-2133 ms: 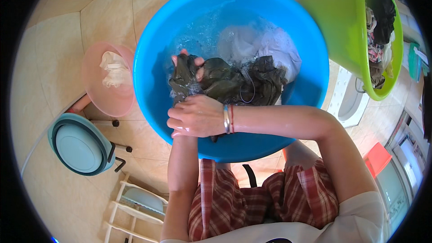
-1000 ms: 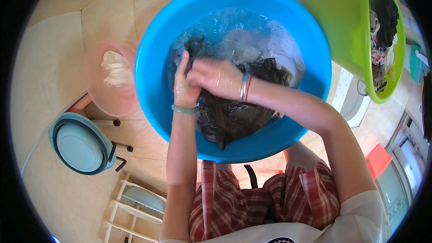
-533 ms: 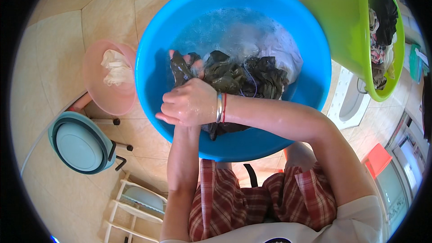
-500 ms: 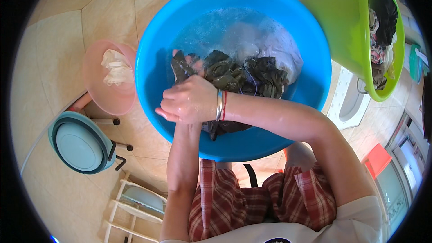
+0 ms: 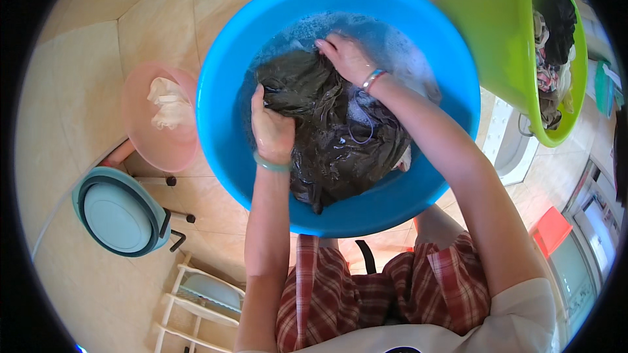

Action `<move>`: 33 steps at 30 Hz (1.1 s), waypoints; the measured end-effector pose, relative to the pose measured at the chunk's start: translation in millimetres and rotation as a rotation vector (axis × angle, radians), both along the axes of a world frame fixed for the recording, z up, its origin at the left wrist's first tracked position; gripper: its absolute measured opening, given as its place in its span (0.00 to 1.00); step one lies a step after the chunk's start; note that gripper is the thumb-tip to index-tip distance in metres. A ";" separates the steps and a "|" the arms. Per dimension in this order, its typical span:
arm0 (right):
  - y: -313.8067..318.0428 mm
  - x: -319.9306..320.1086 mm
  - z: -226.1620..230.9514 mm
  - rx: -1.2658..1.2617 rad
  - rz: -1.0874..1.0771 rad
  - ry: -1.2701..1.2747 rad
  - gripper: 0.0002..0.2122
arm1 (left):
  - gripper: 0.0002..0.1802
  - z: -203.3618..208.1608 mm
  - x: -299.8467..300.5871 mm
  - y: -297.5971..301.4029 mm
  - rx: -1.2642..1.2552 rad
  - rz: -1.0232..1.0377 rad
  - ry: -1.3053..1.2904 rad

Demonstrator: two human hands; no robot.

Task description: The person hand-washes multiple garments in a blue basin filled with soapy water, scrubbing and rinsing each item individually. After washing, the person wrings out each garment and transfers it to a green bucket beside the basin.

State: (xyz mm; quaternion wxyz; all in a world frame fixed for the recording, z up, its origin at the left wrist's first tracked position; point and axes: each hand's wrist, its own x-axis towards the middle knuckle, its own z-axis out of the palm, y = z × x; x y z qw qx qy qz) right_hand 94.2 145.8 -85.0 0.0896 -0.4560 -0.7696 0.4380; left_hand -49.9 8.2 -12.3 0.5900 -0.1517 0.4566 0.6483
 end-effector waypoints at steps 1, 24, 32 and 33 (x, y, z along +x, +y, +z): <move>-6.3 2.3 6.7 0.061 0.054 0.109 0.15 | 0.24 -18.1 -15.2 -11.4 -0.102 0.038 0.002; -121.7 -62.0 131.0 0.432 0.491 0.630 0.13 | 0.13 -28.5 -18.8 -22.0 0.584 -0.182 -0.365; -87.1 -78.6 111.4 0.498 0.269 0.513 0.12 | 0.15 -1.2 30.3 -26.3 0.054 0.144 0.062; -74.4 -73.4 99.9 0.445 0.263 0.440 0.10 | 0.15 10.4 34.8 -19.8 -0.033 0.161 0.074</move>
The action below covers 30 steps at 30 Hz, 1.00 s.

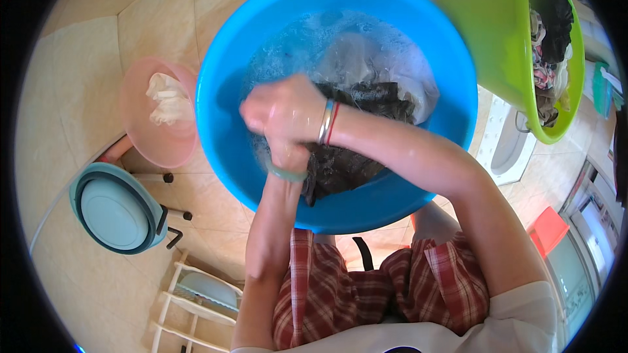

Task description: The person hand-washes multiple garments in a blue basin filled with soapy water, scrubbing and rinsing each item individually. After washing, the person wrings out each garment and transfers it to a green bucket beside the basin.

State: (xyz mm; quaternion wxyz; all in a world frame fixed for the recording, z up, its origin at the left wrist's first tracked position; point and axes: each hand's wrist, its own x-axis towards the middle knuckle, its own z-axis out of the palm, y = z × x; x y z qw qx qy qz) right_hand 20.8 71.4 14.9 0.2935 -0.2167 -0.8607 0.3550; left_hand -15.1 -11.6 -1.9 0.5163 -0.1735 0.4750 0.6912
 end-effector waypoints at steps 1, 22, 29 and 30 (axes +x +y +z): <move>18.3 9.8 -12.2 -0.039 -0.016 -0.081 0.11 | 0.16 14.5 4.3 11.3 -0.066 0.024 -0.020; -15.3 45.5 -7.0 -0.131 0.203 -0.245 0.05 | 0.33 -33.7 -51.6 11.7 0.084 -0.289 -0.086; -52.3 8.1 42.0 -0.082 0.274 0.153 0.13 | 0.23 -21.0 -61.8 -0.1 0.536 -0.283 -0.140; -49.5 4.5 38.9 -0.054 0.241 0.165 0.13 | 0.21 -30.3 -61.9 -1.1 0.646 -0.292 -0.238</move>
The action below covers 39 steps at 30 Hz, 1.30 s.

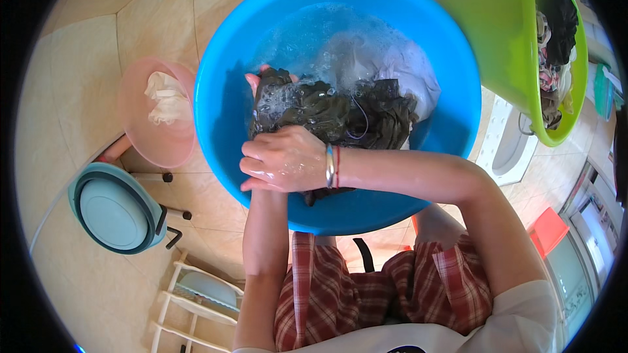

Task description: The person hand-washes multiple garments in a blue basin filled with soapy water, scrubbing and rinsing each item individually. After washing, the person wrings out each garment and transfers it to a green bucket beside the basin.

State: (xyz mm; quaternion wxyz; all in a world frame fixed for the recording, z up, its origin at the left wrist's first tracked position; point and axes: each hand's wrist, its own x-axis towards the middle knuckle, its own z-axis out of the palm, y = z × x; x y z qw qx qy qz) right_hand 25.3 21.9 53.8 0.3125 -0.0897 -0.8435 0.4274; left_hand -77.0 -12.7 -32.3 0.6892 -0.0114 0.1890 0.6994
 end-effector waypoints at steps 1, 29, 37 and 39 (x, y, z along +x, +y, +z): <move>3.1 0.8 -2.3 0.028 -0.024 -0.010 0.14 | 0.20 -9.3 0.3 -0.3 0.094 -0.037 -0.104; 76.8 71.7 3.2 -0.032 0.222 -1.267 0.13 | 0.44 -4.3 -26.3 -67.5 -0.933 -0.940 1.608; -69.9 62.2 20.7 -0.311 -0.334 -1.015 0.24 | 0.23 86.4 22.8 -32.1 -0.940 -0.742 1.274; -75.1 62.9 20.9 -0.503 -0.541 -0.934 0.24 | 0.20 94.0 13.8 -29.0 -0.835 -0.627 1.000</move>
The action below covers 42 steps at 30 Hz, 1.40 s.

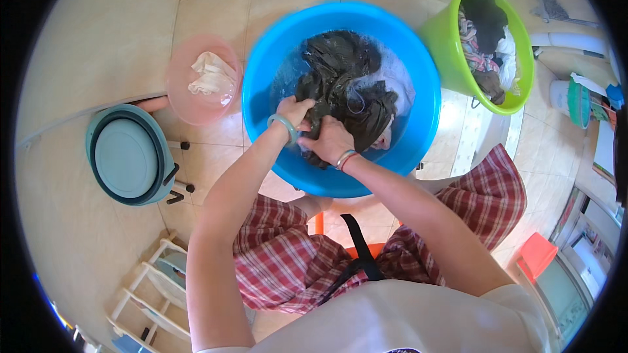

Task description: The person hand-washes multiple garments in a blue basin filled with soapy water, scrubbing and rinsing each item individually. After washing, the person wrings out each garment and transfers it to a green bucket beside the basin.

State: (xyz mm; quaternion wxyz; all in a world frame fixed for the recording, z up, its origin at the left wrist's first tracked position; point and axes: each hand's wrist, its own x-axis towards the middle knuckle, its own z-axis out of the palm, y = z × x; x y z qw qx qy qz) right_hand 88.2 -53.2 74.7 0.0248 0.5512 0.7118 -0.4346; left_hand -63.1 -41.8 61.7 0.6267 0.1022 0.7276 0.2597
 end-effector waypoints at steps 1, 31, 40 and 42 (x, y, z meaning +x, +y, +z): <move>1.2 4.6 1.2 -0.023 -0.137 0.014 0.23 | 0.20 14.1 4.5 6.8 0.016 0.046 -0.064; 121.7 151.9 89.3 0.082 -0.293 0.398 0.23 | 0.12 95.8 68.9 13.3 0.695 -0.326 0.503; 43.9 74.3 119.0 0.546 -0.297 0.313 0.36 | 0.10 206.3 91.3 24.8 0.943 -0.229 0.717; 45.9 67.5 104.2 0.504 -0.463 0.426 0.35 | 0.08 221.0 90.5 20.4 0.961 -0.191 0.743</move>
